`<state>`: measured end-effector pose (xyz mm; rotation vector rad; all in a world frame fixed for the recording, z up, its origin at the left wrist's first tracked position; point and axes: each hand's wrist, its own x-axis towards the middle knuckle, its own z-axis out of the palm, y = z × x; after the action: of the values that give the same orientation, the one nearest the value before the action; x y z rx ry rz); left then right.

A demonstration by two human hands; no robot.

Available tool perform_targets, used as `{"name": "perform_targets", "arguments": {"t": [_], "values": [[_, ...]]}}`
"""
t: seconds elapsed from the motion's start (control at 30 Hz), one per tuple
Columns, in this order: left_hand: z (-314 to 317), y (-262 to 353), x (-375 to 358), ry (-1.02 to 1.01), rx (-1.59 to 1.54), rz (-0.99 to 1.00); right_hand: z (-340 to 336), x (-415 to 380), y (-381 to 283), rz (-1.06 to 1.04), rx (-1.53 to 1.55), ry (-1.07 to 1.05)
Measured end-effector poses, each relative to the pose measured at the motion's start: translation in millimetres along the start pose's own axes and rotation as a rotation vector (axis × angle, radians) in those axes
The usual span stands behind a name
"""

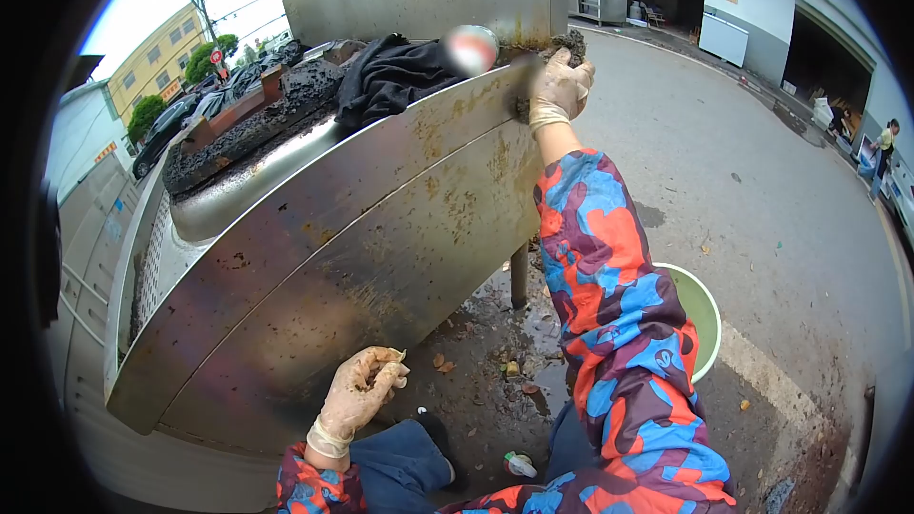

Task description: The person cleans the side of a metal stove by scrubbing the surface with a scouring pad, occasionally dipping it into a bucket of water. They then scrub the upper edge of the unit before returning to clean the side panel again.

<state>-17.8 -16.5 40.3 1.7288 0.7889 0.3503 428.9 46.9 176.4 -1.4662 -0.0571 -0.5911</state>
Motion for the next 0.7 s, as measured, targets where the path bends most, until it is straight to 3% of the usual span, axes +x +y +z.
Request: {"name": "perform_targets", "arguments": {"t": [0.03, 0.07, 0.1, 0.17, 0.3, 0.37, 0.4, 0.43, 0.5, 0.53, 0.57, 0.63, 0.7], "values": [[-0.3, 0.1, -0.4, -0.003, -0.004, 0.015, -1.5, -14.5, 1.3, -0.036, 0.020, 0.005], [-0.8, -0.8, -0.8, -0.005, -0.007, 0.026, -17.0, -34.3, -8.4, -0.073, 0.171, -0.162], [-1.1, -2.2, -0.6, -0.003, -0.004, 0.021, -16.5, -52.8, -9.6, -0.266, 0.252, -0.090], [-0.1, -5.0, 0.0, -0.038, -0.010, 0.095, 1.1, -41.1, -0.7, -0.374, 0.236, 0.025], [0.8, -1.8, 1.4, -0.037, 0.006, 0.074, 13.1, 26.5, 1.3, 0.006, -0.022, 0.011], [2.0, 4.3, 2.2, -0.016, 0.054, -0.004, 13.8, 23.1, 2.1, -0.055, -0.010, 0.022], [1.4, 4.7, 1.9, -0.014, 0.056, 0.000, -2.0, 12.1, -8.6, 0.086, 0.029, -0.096], [0.9, 3.5, 1.2, -0.014, 0.035, 0.014, -8.9, -6.6, -8.3, 0.085, 0.034, -0.101], [1.6, 0.8, 1.9, -0.017, 0.016, 0.025, -14.0, -35.4, -2.2, -0.180, 0.135, -0.126], [2.5, -0.5, 2.8, -0.028, 0.008, 0.046, 1.4, -39.1, 12.2, -0.372, 0.233, -0.028], [2.7, -1.6, 3.3, -0.041, 0.001, 0.064, 8.3, -28.2, 15.6, -0.367, 0.230, -0.028], [2.0, -3.2, 3.7, -0.045, 0.022, 0.066, 12.5, 4.1, 12.9, -0.137, 0.059, 0.051], [4.1, -3.9, 3.7, -0.058, 0.036, 0.076, 6.4, 28.1, 13.5, -0.030, -0.064, -0.019]]}}
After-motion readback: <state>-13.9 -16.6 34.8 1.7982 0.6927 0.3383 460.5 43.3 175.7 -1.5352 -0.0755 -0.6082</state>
